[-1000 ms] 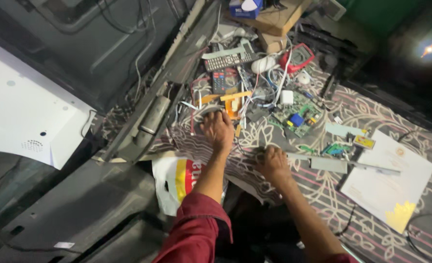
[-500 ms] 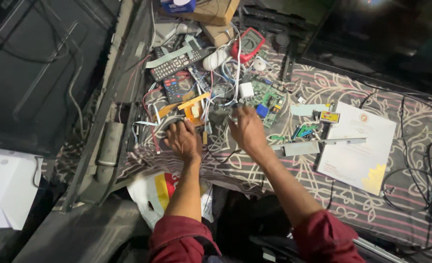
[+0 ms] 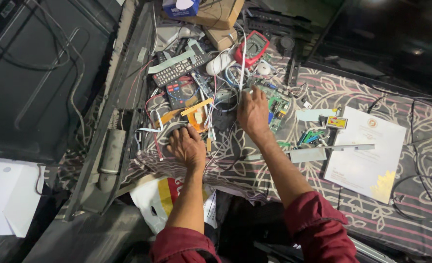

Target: The person sits at a workbench and uses a soldering iron to heat and solder wires and small components. They handle a cylindrical component, a small white box, and wires, applying solder to connections while seated.

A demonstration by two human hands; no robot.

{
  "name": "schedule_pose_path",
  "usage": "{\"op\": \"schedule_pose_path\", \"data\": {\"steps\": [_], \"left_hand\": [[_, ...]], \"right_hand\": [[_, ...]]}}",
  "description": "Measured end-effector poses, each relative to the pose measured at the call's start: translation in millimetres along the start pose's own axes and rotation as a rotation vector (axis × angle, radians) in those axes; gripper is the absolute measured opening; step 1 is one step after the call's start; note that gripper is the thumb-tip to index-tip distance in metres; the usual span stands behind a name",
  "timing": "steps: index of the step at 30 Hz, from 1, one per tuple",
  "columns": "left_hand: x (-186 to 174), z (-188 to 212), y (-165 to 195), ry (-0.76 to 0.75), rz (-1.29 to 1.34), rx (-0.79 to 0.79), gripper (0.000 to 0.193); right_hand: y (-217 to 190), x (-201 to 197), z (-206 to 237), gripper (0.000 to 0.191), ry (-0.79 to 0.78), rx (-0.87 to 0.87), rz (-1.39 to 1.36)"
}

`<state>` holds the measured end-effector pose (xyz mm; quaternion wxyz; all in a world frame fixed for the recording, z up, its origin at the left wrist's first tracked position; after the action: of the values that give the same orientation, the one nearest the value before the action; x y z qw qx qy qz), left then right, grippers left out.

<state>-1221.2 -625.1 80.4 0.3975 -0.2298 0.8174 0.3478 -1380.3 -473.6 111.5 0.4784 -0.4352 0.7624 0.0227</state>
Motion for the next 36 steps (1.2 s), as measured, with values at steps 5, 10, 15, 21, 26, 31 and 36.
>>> {"op": "schedule_pose_path", "data": {"steps": [5,10,15,21,26,31,36], "left_hand": [[2,0,-2,-0.022,-0.020,-0.008,0.033],[2,1,-4,-0.039,-0.021,-0.006,0.035],[2,1,-6,-0.044,-0.014,-0.004,0.035],[2,2,-7,-0.031,-0.016,0.000,0.035],[1,3,-6,-0.051,-0.022,-0.013,0.036],[0,2,-5,-0.057,-0.017,-0.013,0.037],[-2,3,-4,-0.097,-0.032,-0.024,0.036]], "right_hand": [[-16,-9,-7,0.018,0.041,0.035,-0.029],[-22,-17,-4,0.017,0.057,0.006,-0.056],[-6,-16,-2,0.009,0.037,0.044,-0.124],[40,-24,-12,0.008,0.075,0.171,-0.159],[46,-27,-16,0.011,0.014,0.270,-0.156],[45,-23,-17,0.010,0.028,0.250,-0.172],[92,-15,-41,0.009,0.100,0.356,-0.169]]}}
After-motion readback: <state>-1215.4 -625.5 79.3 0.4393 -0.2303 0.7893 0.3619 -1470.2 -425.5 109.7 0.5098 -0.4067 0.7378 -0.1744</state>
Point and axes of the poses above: each hand's wrist, its own z-axis away from the middle knuckle, its own x-axis out of the palm, y = z × x, the point moved 1 cm from there along -z, towards the middle knuckle, and after that the axes turned 1 degree about -z, right-handed, at the moved point
